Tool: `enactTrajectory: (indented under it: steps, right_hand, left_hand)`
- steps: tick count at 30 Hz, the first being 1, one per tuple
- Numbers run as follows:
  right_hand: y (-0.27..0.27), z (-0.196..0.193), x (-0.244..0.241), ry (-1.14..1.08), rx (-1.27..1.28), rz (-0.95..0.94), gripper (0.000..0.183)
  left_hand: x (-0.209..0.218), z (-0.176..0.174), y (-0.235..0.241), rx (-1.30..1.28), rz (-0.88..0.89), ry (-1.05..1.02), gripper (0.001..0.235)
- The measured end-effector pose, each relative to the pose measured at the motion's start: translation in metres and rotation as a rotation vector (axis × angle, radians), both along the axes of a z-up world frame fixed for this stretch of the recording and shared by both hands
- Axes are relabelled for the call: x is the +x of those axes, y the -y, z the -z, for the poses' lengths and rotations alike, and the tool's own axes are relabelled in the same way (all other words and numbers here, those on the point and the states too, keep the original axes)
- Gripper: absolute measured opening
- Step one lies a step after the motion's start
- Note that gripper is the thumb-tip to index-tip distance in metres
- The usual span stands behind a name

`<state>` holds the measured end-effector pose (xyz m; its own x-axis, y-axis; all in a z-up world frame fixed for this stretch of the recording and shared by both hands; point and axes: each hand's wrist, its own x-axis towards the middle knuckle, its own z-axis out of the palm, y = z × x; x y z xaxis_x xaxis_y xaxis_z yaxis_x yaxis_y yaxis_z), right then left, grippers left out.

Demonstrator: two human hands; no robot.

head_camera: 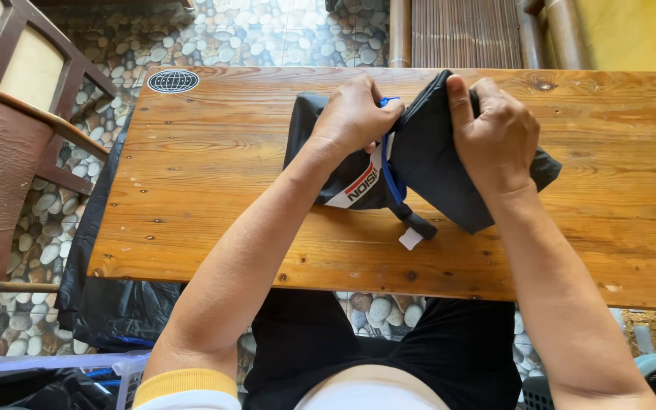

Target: The person folds a large black plastic bag on a wooden table, brushes it with a duster, and then places the folded bag into a smaller black zippered pouch. The person zips the pouch closed and brushes it again.

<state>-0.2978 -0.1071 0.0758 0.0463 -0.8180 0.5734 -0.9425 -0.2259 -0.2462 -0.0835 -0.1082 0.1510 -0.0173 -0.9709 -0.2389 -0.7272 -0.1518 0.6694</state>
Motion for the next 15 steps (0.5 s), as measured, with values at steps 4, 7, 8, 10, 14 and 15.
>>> enactTrajectory:
  steps: [4, 7, 8, 10, 14, 15]
  right_hand:
    - [-0.01, -0.004, 0.021, -0.065, -0.107, -0.048, 0.057]
    - [-0.01, 0.004, 0.031, -0.153, -0.191, -0.048, 0.053]
    - [-0.01, 0.005, 0.036, -0.153, -0.195, -0.05, 0.053]
    - [-0.013, 0.009, 0.043, -0.207, -0.279, -0.051, 0.054]
    - [-0.015, 0.012, 0.05, -0.301, -0.322, -0.007, 0.052]
    - [-0.015, 0.013, 0.051, -0.246, -0.291, -0.045, 0.041]
  left_hand:
    - [-0.001, -0.01, -0.002, 0.039, 0.009, 0.048, 0.029]
    - [0.006, 0.005, 0.011, -0.102, 0.003, 0.035, 0.035]
    - [0.008, 0.004, 0.012, -0.105, 0.001, 0.035, 0.035]
    - [0.012, 0.006, 0.013, -0.128, 0.008, -0.005, 0.031]
    - [0.016, -0.003, 0.01, -0.092, 0.043, -0.012, 0.029]
    - [0.016, -0.001, 0.012, -0.107, 0.055, 0.0, 0.029]
